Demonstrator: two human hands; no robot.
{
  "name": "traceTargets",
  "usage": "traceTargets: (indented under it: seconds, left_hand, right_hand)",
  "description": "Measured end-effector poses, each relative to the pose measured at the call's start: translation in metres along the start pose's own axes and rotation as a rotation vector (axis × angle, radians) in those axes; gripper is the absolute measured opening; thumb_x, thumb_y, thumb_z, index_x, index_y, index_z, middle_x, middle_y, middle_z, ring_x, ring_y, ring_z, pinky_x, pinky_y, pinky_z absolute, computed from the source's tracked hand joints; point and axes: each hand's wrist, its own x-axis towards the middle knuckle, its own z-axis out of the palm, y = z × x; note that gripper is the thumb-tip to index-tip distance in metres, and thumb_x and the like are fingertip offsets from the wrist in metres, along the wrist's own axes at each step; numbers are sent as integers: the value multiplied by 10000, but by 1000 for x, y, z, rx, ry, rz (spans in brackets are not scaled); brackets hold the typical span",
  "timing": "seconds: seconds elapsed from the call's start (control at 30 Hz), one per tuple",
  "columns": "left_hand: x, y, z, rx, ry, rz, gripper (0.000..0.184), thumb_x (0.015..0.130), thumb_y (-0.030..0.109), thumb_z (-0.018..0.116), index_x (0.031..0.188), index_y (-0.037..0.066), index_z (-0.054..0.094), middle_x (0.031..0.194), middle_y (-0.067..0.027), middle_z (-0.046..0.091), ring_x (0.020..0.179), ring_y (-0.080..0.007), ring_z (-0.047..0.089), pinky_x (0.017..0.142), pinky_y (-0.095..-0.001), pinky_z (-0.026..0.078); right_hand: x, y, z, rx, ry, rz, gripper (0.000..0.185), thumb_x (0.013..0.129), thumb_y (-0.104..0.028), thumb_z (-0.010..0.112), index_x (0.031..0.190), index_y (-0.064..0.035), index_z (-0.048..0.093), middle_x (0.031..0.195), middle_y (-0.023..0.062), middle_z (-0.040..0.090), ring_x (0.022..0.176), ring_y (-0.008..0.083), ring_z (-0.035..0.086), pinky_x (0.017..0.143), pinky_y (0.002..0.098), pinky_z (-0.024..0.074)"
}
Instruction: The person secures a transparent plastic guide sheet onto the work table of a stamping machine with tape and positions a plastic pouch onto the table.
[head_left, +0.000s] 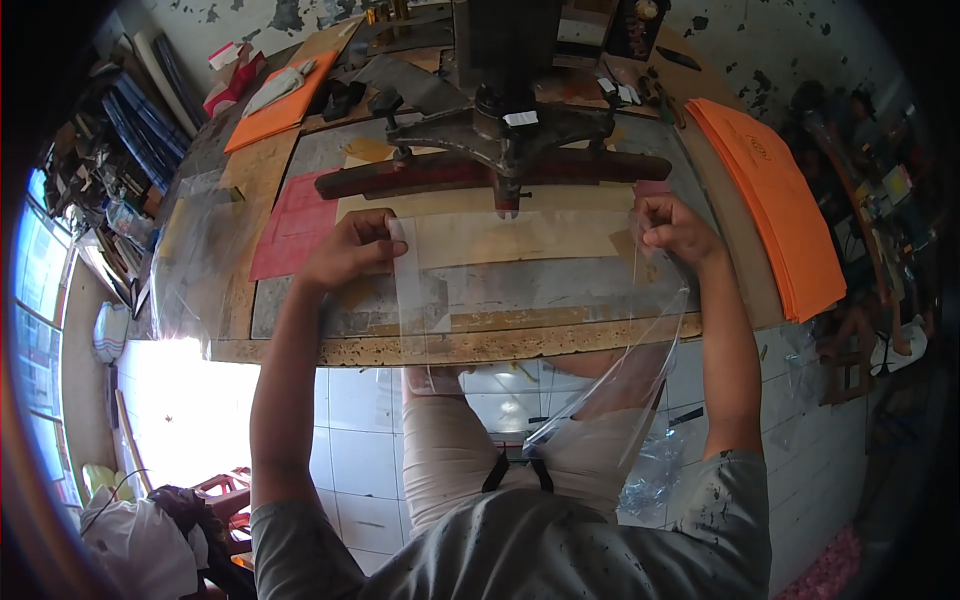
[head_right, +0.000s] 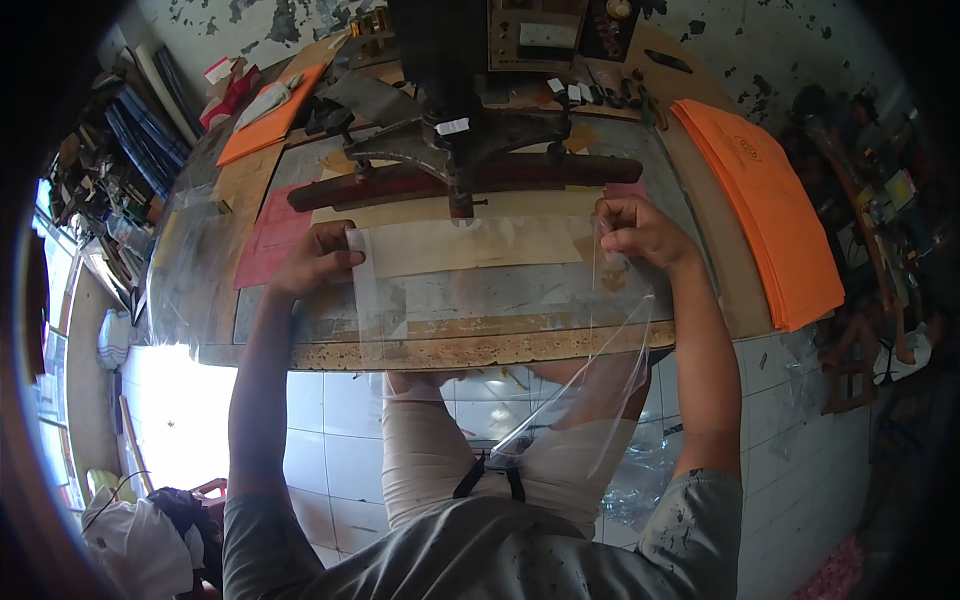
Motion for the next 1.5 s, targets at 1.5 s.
traceTargets:
  seconds: [1.5]
  left_hand:
    - [-1, 13, 0, 14, -58, 236, 390, 866, 25, 716, 1169, 126, 491, 900, 24, 518, 786, -59, 549, 648, -218, 459]
  right_hand:
    - [2, -2, 0, 16, 65, 73, 285, 761, -241, 760, 799, -120, 505, 704, 6, 586, 621, 112, 587, 602, 249, 435]
